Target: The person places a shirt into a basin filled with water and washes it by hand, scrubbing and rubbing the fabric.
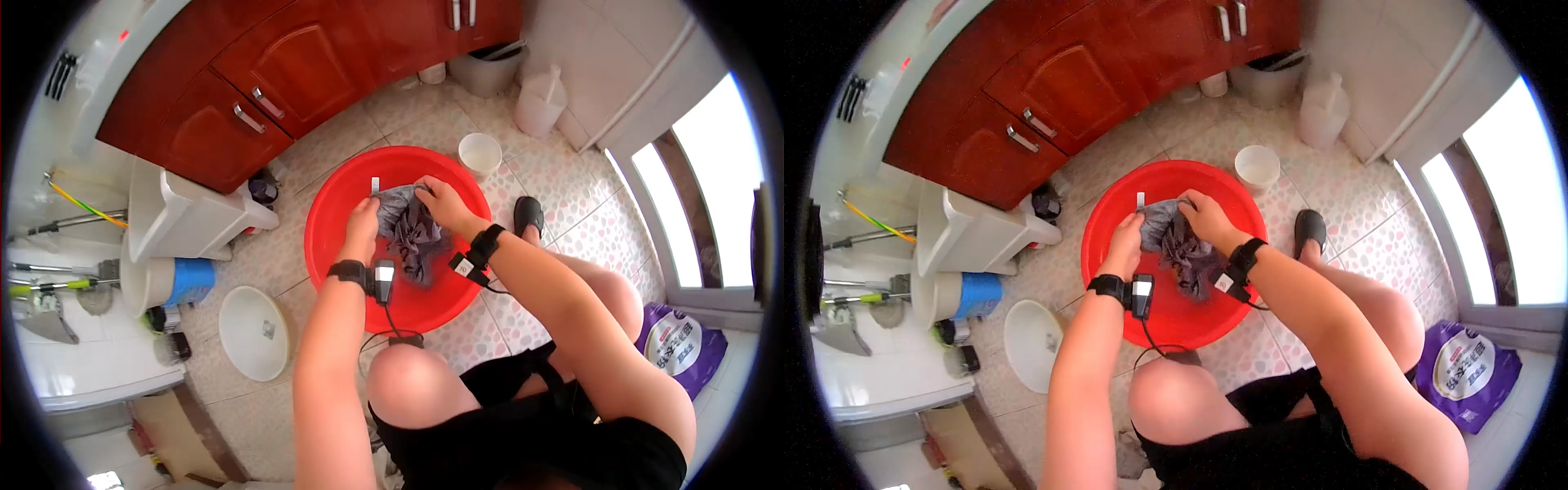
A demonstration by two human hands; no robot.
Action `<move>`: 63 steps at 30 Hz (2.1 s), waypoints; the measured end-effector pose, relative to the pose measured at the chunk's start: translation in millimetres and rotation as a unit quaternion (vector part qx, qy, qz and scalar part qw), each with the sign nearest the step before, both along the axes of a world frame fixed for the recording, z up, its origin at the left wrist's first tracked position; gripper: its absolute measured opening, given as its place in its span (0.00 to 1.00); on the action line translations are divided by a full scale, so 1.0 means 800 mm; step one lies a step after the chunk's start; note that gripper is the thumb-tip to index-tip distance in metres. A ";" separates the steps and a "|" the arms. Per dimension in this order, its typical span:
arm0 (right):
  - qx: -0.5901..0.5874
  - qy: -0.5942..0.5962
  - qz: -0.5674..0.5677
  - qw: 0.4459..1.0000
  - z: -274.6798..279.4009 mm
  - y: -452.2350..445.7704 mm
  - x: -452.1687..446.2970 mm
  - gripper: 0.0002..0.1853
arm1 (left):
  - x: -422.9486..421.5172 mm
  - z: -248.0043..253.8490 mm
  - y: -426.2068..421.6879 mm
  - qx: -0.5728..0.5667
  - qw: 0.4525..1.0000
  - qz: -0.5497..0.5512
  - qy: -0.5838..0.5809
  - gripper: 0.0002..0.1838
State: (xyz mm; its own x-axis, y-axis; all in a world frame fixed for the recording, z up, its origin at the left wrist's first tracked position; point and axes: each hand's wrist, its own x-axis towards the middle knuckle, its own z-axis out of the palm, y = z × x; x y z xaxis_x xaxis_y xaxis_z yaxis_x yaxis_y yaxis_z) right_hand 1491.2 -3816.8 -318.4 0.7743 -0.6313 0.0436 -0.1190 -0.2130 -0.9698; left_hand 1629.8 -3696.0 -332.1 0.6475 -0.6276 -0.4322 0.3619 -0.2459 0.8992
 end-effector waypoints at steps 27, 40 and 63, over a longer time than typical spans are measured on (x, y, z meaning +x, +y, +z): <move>0.017 0.073 0.061 0.995 -0.010 0.122 0.092 0.12 | 0.049 0.020 0.109 0.095 0.936 -0.339 0.010 0.16; 0.013 0.210 -0.085 0.974 -0.088 0.084 0.060 0.19 | -0.099 -0.084 0.055 -0.079 0.979 0.117 0.149 0.21; -0.081 0.136 0.029 0.987 -0.077 0.135 0.050 0.10 | -0.035 -0.068 0.059 -0.044 0.928 0.174 0.326 0.21</move>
